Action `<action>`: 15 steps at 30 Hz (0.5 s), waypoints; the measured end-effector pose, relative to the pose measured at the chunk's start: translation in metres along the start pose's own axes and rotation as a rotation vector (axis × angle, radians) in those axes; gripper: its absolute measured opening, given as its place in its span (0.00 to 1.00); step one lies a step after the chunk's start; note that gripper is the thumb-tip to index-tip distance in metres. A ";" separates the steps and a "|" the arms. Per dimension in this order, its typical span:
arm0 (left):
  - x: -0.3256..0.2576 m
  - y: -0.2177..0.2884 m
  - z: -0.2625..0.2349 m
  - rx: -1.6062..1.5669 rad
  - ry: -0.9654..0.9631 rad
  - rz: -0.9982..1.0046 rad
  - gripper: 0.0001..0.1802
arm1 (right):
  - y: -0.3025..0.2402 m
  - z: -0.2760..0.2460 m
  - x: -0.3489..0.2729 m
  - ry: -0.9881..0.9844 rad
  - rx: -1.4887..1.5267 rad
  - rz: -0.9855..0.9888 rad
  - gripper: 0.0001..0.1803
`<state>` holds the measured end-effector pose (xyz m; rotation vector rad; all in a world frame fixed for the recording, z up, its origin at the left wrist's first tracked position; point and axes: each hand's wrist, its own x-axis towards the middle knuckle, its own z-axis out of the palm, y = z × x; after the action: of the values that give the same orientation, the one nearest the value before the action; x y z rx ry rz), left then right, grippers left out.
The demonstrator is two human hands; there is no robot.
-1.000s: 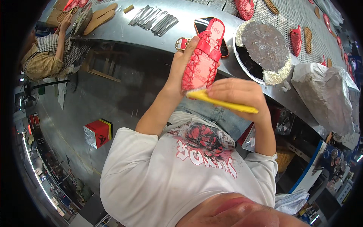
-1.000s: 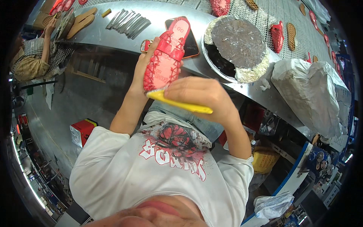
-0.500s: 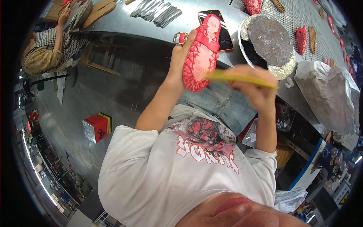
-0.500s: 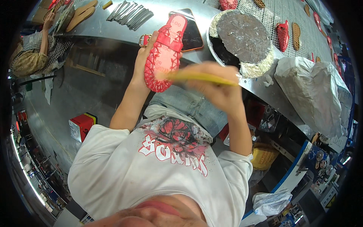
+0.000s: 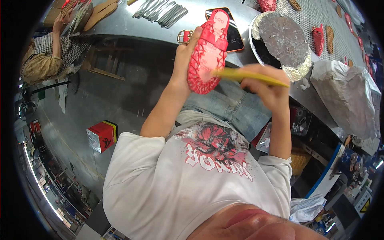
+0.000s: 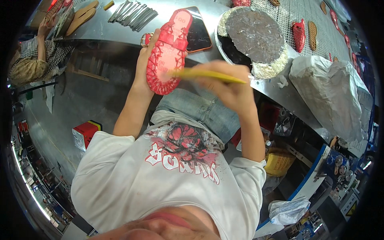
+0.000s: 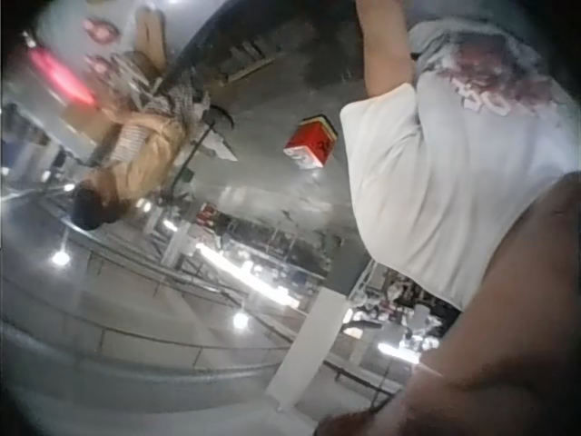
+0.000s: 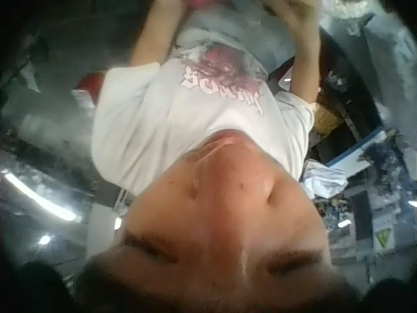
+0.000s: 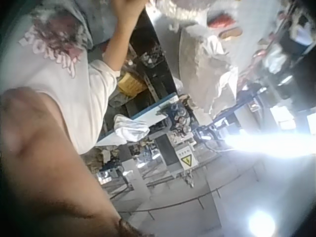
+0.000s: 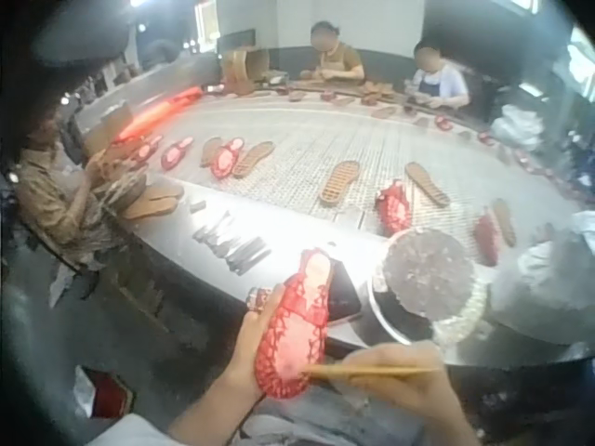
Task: Applying adhesive or finish to the soles and edges of pink sandal-style footwear using a yellow applicator tool.
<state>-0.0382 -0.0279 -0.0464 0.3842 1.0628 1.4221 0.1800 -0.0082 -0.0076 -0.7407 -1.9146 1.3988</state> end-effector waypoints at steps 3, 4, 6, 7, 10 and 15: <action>-0.003 -0.004 0.002 0.055 -0.027 -0.033 0.31 | -0.006 0.000 0.005 -0.208 -0.064 -0.117 0.10; 0.003 -0.010 -0.009 0.147 -0.059 0.065 0.30 | -0.008 -0.003 0.008 -0.035 -0.042 -0.094 0.10; -0.012 0.008 0.009 0.078 -0.093 -0.061 0.30 | 0.001 -0.017 0.014 0.240 -0.168 -0.131 0.11; -0.011 0.004 0.010 0.077 -0.104 -0.067 0.30 | 0.003 -0.025 0.018 0.283 -0.131 -0.172 0.09; -0.017 0.007 0.006 0.115 -0.143 -0.156 0.27 | -0.002 -0.029 0.027 0.189 -0.443 -0.472 0.11; -0.013 0.001 -0.006 0.021 -0.123 -0.131 0.28 | -0.013 -0.029 0.024 -0.004 -0.530 -0.490 0.13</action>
<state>-0.0415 -0.0420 -0.0440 0.4048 0.9857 1.2556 0.1862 0.0233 0.0154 -0.4437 -2.2969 0.6010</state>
